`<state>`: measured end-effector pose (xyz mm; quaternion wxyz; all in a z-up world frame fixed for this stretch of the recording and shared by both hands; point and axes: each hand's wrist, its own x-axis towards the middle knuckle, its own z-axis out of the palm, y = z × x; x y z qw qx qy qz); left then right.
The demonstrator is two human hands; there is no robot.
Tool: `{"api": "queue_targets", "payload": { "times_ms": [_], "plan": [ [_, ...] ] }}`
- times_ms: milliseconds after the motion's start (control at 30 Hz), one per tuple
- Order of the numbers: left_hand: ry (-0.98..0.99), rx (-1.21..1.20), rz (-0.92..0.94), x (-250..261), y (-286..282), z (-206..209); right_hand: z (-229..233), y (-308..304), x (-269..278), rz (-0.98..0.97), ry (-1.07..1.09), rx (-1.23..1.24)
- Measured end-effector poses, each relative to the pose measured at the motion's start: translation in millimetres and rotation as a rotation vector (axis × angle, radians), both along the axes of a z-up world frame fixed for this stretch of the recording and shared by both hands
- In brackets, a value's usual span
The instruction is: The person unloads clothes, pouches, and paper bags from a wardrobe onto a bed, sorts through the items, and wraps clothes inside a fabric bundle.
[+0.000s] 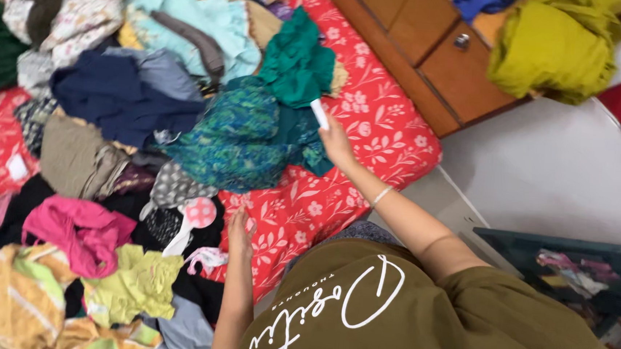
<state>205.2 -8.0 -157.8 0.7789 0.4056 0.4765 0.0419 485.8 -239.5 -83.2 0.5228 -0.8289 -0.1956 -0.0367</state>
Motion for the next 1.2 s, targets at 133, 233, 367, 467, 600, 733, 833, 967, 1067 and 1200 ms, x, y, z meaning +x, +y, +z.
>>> {"api": "queue_targets", "payload": {
  "times_ms": [133,233,367,467,600,733,833,967,1067,1200],
  "plan": [
    [-0.144,0.018,-0.061,46.1,-36.7,-1.4,48.9,-92.0,45.2,-0.286,0.52,0.435],
    [-0.161,0.068,-0.132,85.8,-86.4,2.1,73.3,-165.7,111.6,-0.301,0.279,0.74],
    [-0.209,-0.024,-0.149,124.2,-175.4,3.8,78.2,-259.3,225.6,-0.419,0.261,0.946],
    [-0.2,-0.046,-0.234,162.4,-233.5,14.3,84.5,-304.1,308.5,-0.45,0.216,1.006],
    [-0.22,-0.002,-0.343,190.9,-277.2,33.7,87.3,-343.2,364.9,-0.456,0.131,0.902],
    [-0.186,0.03,-0.357,211.4,-287.3,50.2,82.4,-366.9,355.2,-0.379,0.305,1.001],
    [-0.175,0.02,-0.374,223.4,-286.8,55.1,78.0,-378.9,303.2,-0.207,0.279,1.107],
    [-0.225,-0.004,-0.441,248.6,-292.9,57.0,89.3,-386.8,197.1,-0.152,0.329,1.047],
    [-0.198,0.011,-0.567,273.8,-300.1,60.6,107.0,-399.4,118.2,-0.21,0.337,1.06],
    [-0.241,-0.012,-0.785,296.2,-320.6,69.1,121.9,-428.4,29.6,-0.43,0.342,0.995]
  ]
}}
